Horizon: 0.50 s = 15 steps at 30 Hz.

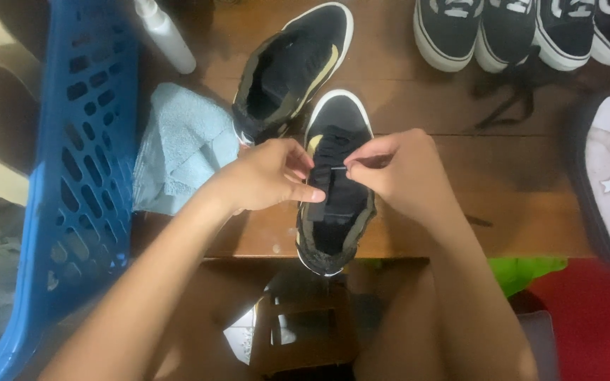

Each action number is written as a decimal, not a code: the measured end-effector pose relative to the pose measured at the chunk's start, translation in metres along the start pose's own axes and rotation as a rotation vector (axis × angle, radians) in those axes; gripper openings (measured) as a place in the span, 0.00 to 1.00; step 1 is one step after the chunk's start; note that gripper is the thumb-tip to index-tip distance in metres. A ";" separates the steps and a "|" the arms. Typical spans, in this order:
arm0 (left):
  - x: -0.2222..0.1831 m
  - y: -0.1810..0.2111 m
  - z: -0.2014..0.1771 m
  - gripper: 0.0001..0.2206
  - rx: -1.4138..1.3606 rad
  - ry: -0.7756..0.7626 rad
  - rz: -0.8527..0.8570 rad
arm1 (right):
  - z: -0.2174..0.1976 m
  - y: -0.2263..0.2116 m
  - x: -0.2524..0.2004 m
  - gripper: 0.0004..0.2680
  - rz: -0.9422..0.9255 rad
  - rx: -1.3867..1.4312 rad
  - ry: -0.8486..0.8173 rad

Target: Lacing a pair of black sneakers by threading the laces through the eyelets.

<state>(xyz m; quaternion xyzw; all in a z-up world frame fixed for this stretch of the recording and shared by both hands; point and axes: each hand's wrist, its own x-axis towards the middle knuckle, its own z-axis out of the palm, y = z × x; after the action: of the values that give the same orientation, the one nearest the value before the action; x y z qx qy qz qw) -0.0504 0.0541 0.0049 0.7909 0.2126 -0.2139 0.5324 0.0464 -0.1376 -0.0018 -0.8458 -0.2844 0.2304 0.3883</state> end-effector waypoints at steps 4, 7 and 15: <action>0.003 -0.002 0.002 0.26 -0.004 0.006 0.010 | 0.003 0.004 0.001 0.05 -0.015 0.022 0.006; 0.001 -0.001 0.002 0.25 0.025 0.008 0.002 | 0.003 0.002 -0.001 0.05 -0.028 0.004 0.002; 0.001 -0.003 0.001 0.25 0.046 0.017 0.039 | 0.005 0.003 0.002 0.05 -0.055 0.068 -0.007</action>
<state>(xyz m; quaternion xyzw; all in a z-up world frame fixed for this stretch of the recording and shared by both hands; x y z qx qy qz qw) -0.0520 0.0543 0.0015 0.8088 0.1964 -0.2016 0.5164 0.0461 -0.1353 -0.0078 -0.8232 -0.3009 0.2319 0.4219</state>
